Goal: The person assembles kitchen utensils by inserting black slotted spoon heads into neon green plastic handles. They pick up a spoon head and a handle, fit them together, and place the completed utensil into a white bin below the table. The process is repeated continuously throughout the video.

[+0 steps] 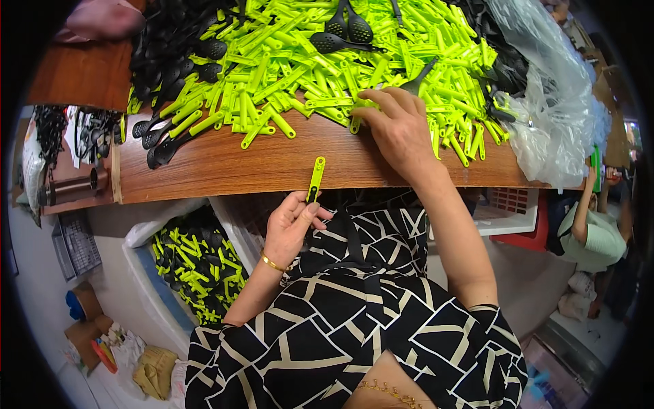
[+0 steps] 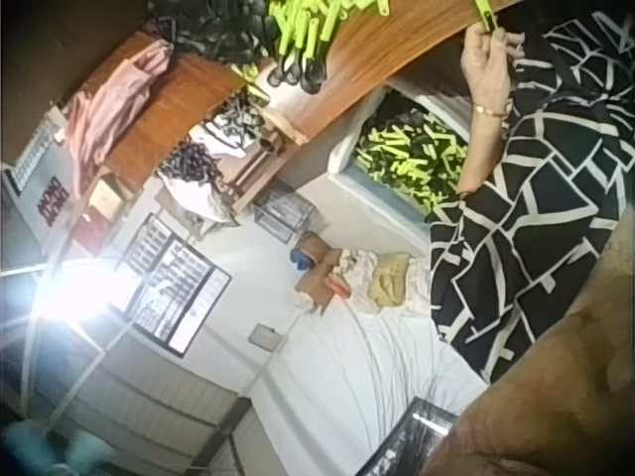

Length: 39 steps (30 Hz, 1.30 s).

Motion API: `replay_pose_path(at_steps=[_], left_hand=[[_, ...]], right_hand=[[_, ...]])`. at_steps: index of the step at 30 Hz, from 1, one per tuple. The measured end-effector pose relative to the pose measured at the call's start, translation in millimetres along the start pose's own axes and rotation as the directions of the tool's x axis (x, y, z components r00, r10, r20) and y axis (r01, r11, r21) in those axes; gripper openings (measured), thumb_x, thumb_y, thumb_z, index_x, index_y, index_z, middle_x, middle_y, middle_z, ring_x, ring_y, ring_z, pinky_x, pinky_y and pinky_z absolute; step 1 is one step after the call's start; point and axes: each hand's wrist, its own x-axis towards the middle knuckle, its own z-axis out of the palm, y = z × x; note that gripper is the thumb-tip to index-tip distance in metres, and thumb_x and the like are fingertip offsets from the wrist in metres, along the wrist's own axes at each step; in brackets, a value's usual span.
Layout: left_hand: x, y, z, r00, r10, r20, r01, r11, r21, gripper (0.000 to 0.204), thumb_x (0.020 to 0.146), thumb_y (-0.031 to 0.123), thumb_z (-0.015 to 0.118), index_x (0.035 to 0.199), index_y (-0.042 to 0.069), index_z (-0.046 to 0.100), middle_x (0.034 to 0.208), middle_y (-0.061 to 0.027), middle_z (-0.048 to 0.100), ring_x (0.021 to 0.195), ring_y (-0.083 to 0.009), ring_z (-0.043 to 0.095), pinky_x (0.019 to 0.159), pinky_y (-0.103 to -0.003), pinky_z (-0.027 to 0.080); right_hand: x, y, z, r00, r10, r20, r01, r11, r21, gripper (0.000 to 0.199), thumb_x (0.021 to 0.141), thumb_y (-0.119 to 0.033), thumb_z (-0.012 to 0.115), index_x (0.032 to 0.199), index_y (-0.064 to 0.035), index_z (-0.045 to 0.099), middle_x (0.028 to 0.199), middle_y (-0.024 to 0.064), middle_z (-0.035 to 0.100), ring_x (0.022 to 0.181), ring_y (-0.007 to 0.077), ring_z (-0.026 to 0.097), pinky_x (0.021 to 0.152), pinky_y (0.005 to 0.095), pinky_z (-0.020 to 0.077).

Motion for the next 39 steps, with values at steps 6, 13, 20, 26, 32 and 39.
replay_pose_path(at_steps=[6,13,20,26,32,39], left_hand=[[-4,20,17,0.998,0.009,0.069,-0.008,1.0,-0.023,0.04,0.112,0.015,0.051,0.148,-0.001,0.047,0.119,-0.0151,0.071,0.096,-0.0164,0.072,0.087,-0.03,0.056],[16,37,36,0.997,0.006,0.071,0.01,0.977,-0.213,0.043,0.11,0.013,0.054,0.15,0.0,0.047,0.125,-0.0166,0.07,0.107,-0.0225,0.074,0.095,-0.033,0.057],[18,34,31,0.996,-0.034,0.082,0.047,0.984,-0.171,0.041,0.11,0.015,0.056,0.148,0.001,0.05,0.122,-0.0167,0.072,0.106,-0.0232,0.074,0.094,-0.033,0.057],[18,21,22,1.0,-0.006,0.011,0.008,0.986,-0.167,0.04,0.11,0.013,0.056,0.147,0.001,0.051,0.121,-0.0171,0.072,0.105,-0.0235,0.074,0.094,-0.033,0.057],[21,28,23,0.999,0.042,-0.015,-0.044,0.981,-0.187,0.039,0.11,0.012,0.056,0.146,-0.001,0.051,0.121,-0.0176,0.071,0.107,-0.023,0.074,0.094,-0.033,0.057],[29,25,20,1.0,0.015,-0.025,-0.021,0.972,-0.234,0.039,0.11,0.014,0.056,0.145,-0.001,0.051,0.124,-0.0159,0.071,0.108,-0.022,0.073,0.096,-0.034,0.056]], right_hand=[[3,5,-4,0.984,0.091,-0.156,-0.03,0.935,0.355,0.018,0.085,-0.011,0.075,0.103,-0.0148,0.075,0.114,0.0012,0.074,0.106,0.027,0.066,0.094,0.0397,0.0475],[-20,-65,-15,0.804,0.373,0.463,-0.423,-0.187,0.886,0.054,0.097,0.0,0.072,0.146,-0.0043,0.051,0.106,0.0043,0.068,0.093,0.0096,0.067,0.084,0.0247,0.0552],[-18,-52,-17,0.802,0.286,0.524,-0.541,-0.023,0.841,0.036,0.098,-0.005,0.072,0.134,-0.0036,0.067,0.1,0.0002,0.069,0.09,0.0058,0.065,0.082,0.0232,0.0537],[-11,-15,-31,0.84,0.427,0.334,-0.503,0.381,0.776,0.036,0.096,-0.007,0.073,0.132,-0.006,0.07,0.101,0.0021,0.071,0.09,0.0103,0.066,0.079,0.0258,0.053],[7,6,-34,0.963,0.256,-0.084,-0.244,0.961,0.134,0.03,0.082,-0.011,0.081,0.111,-0.0095,0.076,0.106,0.0081,0.07,0.103,0.0322,0.064,0.092,0.0433,0.051],[35,-27,10,0.997,0.066,0.038,-0.071,0.988,0.14,0.018,0.081,-0.02,0.081,0.097,-0.0134,0.074,0.095,0.0022,0.071,0.095,0.0249,0.066,0.081,0.041,0.0488]])
